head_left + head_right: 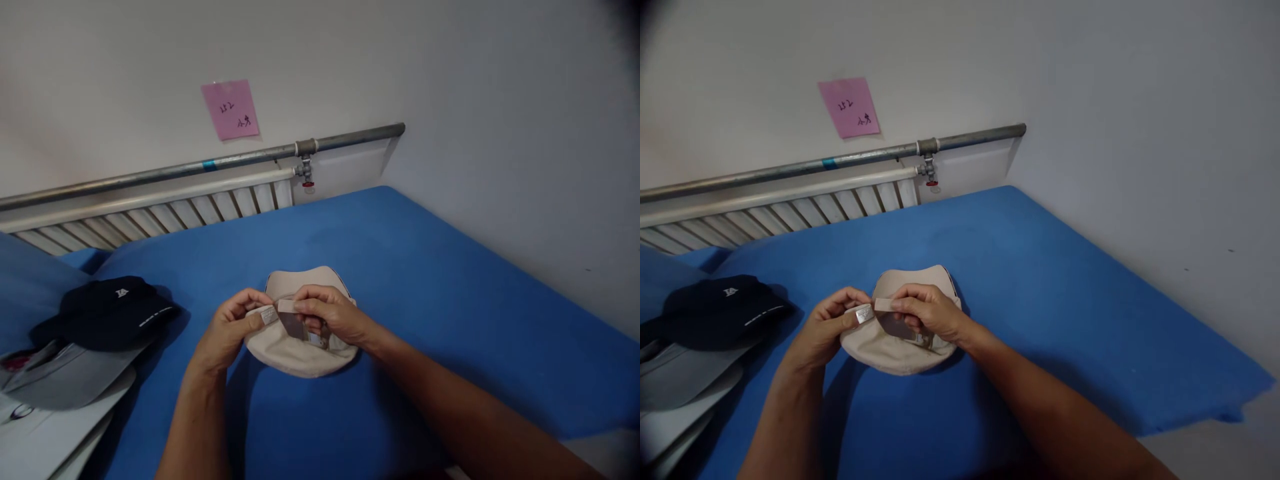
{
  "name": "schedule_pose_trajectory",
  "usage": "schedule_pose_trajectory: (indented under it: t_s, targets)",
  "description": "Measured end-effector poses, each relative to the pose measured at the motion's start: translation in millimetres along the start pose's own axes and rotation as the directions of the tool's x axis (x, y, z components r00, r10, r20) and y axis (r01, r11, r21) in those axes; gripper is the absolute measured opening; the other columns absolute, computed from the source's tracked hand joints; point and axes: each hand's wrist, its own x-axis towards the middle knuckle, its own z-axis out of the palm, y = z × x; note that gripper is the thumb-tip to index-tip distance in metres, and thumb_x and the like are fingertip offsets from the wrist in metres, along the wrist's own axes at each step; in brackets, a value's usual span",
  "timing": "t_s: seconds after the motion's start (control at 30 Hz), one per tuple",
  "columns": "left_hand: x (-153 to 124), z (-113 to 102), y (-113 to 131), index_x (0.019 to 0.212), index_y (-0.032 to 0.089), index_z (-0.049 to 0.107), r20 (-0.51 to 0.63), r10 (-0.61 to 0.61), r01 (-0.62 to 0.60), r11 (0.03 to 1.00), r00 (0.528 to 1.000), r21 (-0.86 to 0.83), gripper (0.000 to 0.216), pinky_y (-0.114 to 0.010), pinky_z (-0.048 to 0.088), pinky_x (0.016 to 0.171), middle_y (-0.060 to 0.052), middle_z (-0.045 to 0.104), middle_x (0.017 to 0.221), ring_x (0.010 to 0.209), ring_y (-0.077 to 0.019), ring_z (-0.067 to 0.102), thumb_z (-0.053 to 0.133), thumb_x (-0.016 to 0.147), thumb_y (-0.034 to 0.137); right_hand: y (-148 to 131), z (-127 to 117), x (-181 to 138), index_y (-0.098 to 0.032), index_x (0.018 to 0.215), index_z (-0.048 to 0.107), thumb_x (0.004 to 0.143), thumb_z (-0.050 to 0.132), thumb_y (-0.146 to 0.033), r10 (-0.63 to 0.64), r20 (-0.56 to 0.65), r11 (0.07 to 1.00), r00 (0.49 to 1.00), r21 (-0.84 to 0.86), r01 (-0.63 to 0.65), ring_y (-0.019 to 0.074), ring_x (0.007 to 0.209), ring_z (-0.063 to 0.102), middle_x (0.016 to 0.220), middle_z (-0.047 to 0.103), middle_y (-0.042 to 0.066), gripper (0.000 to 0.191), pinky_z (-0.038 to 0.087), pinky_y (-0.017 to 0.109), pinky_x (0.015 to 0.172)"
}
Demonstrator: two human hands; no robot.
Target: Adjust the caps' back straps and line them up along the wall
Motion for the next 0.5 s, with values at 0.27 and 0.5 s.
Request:
schedule_pose_trajectory:
  t_s: [0.27, 0.5]
  targets:
    - [0.9, 0.3, -1.2, 0.078, 0.016, 0.069, 0.015, -0.005, 0.005, 1.000, 1.000, -0.016, 0.024, -0.016, 0.043, 0.052, 0.001, 0.066, 0.064, 0.053, -0.0070, 0.057, 0.083, 0.061, 0.027, 3.1, -1.8, 1.5, -0.015, 0.073, 0.061, 0.076, 0.064, -0.026, -0.006, 0.063, 1.000, 0.998, -0.024, 0.008, 0.0027, 0.042, 0.039, 0.060, 0.056, -0.004, 0.012, 0.030, 0.016, 0.039]
    - [2.0, 2.8, -1.8, 0.074, 0.015, 0.070, 0.025, 0.013, -0.013, 1.000, 1.000, -0.011, 0.026, -0.017, 0.039, 0.050, 0.001, 0.064, 0.060, 0.051, -0.0067, 0.053, 0.084, 0.059, 0.031, 7.7, -7.8, 3.0, -0.013, 0.077, 0.062, 0.078, 0.062, -0.025, 0.038, 0.163, 0.999, 0.986, -0.037, -0.032, 0.0029, 0.043, 0.042, 0.063, 0.058, -0.002, 0.011, 0.028, 0.016, 0.040]
